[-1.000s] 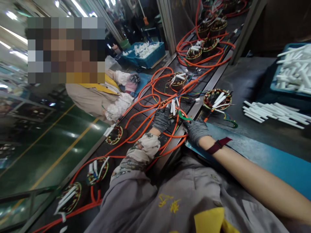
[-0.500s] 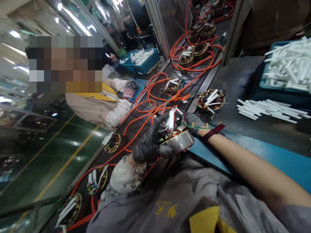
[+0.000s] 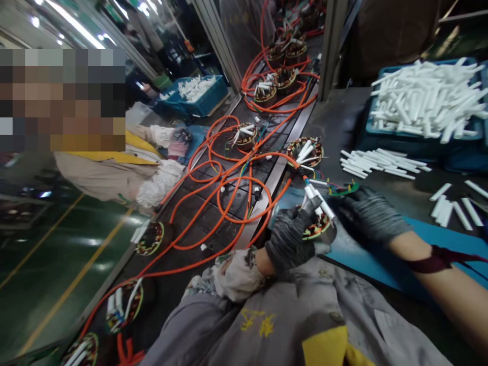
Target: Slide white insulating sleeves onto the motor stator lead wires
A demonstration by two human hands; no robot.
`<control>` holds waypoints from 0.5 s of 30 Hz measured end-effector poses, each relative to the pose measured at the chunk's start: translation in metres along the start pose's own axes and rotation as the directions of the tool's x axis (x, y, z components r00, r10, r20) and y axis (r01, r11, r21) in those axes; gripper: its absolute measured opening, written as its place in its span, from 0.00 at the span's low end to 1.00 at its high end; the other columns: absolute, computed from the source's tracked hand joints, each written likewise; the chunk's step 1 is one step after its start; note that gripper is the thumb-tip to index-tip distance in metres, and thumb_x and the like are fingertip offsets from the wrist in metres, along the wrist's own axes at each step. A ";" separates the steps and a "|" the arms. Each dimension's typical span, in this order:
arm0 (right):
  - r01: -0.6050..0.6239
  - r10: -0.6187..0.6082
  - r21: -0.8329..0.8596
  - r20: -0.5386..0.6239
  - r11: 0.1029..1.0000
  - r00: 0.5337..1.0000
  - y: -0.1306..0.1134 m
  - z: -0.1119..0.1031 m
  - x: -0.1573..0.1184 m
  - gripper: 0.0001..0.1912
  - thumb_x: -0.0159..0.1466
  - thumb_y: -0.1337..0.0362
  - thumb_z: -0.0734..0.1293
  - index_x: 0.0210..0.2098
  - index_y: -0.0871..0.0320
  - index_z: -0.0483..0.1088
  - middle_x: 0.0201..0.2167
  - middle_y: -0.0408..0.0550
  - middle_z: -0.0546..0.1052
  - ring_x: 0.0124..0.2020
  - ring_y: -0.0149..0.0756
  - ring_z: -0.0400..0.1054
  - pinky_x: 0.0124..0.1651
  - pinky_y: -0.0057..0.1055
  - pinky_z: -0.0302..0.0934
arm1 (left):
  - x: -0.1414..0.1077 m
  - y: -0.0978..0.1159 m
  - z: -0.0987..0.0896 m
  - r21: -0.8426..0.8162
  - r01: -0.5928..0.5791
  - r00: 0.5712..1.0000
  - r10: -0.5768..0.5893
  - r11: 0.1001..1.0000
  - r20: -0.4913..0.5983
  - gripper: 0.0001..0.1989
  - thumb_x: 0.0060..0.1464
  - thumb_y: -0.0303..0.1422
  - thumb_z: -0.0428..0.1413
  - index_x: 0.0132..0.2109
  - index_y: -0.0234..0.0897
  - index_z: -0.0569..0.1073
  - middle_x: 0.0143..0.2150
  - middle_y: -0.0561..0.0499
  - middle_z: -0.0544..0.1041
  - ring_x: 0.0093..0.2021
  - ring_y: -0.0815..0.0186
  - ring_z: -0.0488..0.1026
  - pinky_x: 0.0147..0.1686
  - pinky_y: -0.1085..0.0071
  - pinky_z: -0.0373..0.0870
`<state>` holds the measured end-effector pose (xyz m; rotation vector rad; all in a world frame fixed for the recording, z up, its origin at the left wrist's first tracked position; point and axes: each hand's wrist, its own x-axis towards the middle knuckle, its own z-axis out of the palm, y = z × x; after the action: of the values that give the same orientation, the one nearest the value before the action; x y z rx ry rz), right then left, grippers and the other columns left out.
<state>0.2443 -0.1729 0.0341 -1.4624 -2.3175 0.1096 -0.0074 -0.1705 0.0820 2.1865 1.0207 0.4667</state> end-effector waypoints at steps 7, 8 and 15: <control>-0.264 0.304 0.266 -0.121 0.927 0.945 -0.011 -0.017 -0.064 0.19 0.74 0.55 0.60 0.50 0.55 0.79 0.47 0.57 0.82 0.48 0.52 0.77 0.54 0.49 0.72 | 0.001 0.042 -0.014 0.078 -0.375 0.896 0.339 0.924 0.286 0.41 0.61 0.44 0.63 0.73 0.29 0.59 0.71 0.34 0.67 0.70 0.47 0.66 0.70 0.53 0.67; -0.292 0.340 0.300 -0.125 0.908 0.932 -0.017 -0.020 -0.070 0.18 0.73 0.55 0.60 0.50 0.54 0.78 0.47 0.55 0.82 0.49 0.52 0.77 0.54 0.49 0.72 | 0.002 0.046 -0.031 -0.025 -0.424 0.862 0.412 0.905 0.296 0.36 0.64 0.45 0.60 0.71 0.32 0.62 0.71 0.37 0.68 0.70 0.52 0.68 0.68 0.58 0.70; -0.481 0.553 0.421 -0.061 0.769 0.831 -0.030 -0.023 -0.071 0.24 0.69 0.44 0.65 0.51 0.55 0.78 0.45 0.55 0.83 0.45 0.52 0.78 0.47 0.46 0.72 | 0.101 0.013 -0.072 0.165 -0.319 0.940 0.291 0.933 0.176 0.26 0.64 0.39 0.61 0.65 0.34 0.71 0.61 0.43 0.79 0.59 0.58 0.77 0.63 0.58 0.73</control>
<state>0.2534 -0.2522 0.0429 -1.7640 -1.5653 0.5380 0.0223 -0.0681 0.1458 2.5271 0.6681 0.3474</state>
